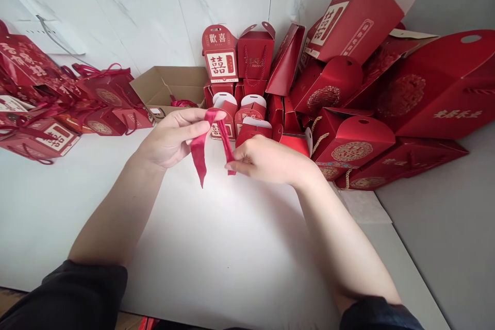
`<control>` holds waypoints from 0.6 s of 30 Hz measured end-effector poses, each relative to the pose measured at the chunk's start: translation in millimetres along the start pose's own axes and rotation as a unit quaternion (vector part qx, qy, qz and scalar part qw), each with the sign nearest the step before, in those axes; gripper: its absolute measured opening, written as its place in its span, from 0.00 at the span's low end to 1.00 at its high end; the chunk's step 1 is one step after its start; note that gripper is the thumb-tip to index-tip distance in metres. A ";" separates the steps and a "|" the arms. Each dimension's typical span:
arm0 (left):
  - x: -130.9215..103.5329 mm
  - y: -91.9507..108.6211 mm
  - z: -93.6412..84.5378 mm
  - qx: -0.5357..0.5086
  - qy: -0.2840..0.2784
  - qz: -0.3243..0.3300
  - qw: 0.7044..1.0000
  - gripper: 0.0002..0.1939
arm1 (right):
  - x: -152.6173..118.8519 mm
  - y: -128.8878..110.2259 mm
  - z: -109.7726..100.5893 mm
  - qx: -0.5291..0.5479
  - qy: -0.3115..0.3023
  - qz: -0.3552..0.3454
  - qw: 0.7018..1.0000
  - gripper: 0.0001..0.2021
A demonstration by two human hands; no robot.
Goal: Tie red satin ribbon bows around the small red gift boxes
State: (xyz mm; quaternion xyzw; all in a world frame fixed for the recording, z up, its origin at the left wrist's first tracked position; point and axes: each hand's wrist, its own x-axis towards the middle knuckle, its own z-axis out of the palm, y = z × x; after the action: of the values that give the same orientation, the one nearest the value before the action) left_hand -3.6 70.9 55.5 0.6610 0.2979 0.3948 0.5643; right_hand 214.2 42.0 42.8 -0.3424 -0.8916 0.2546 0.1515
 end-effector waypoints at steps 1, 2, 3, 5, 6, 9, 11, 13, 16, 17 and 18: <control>-0.2 -0.2 0.1 0.025 -0.002 0.009 1.000 0.14 | -0.5 -2.7 -1.1 0.035 -0.025 -0.022 0.999 0.15; -0.3 -0.5 0.6 0.050 -0.005 0.018 0.999 0.15 | -1.2 -5.8 -2.8 0.067 -0.048 -0.042 0.996 0.14; -0.3 -1.0 1.2 0.076 -0.007 0.026 0.997 0.16 | -2.3 -9.3 -5.0 0.095 -0.067 -0.061 0.991 0.13; 0.2 -2.8 2.6 0.129 -0.008 0.038 0.991 0.18 | -5.8 -16.3 -10.1 0.148 -0.096 -0.092 0.980 0.12; 0.5 -4.0 3.2 0.156 -0.007 0.041 0.987 0.18 | -8.2 -19.2 -12.6 0.173 -0.105 -0.104 0.974 0.11; 1.2 -6.2 4.4 0.221 -0.020 0.036 0.974 0.16 | -16.0 -23.0 -17.5 0.253 -0.062 -0.113 0.959 0.11; 0.3 -5.4 5.1 0.232 -0.065 0.015 0.971 0.13 | -18.4 -19.9 -17.6 0.306 0.044 -0.091 0.947 0.13; -1.5 -2.7 6.0 0.221 -0.118 -0.013 0.968 0.11 | -16.0 -12.4 -15.2 0.343 0.164 -0.063 0.923 0.15; -4.2 2.6 7.6 0.176 -0.181 -0.056 0.966 0.10 | -4.6 1.9 -8.7 0.360 0.263 -0.049 0.894 0.17; -4.6 4.1 8.2 0.158 -0.200 -0.070 0.964 0.10 | -0.1 6.0 -6.1 0.358 0.271 -0.053 0.892 0.17; -4.8 5.2 8.8 0.138 -0.219 -0.083 0.962 0.09 | 4.0 9.1 -3.5 0.351 0.274 -0.059 0.894 0.17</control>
State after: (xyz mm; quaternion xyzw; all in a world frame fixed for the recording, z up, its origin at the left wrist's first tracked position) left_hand 1.2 61.4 59.2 0.7756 0.2726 0.1474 0.5499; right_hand 217.8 51.8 41.0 -0.2702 -0.6861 0.4376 0.5146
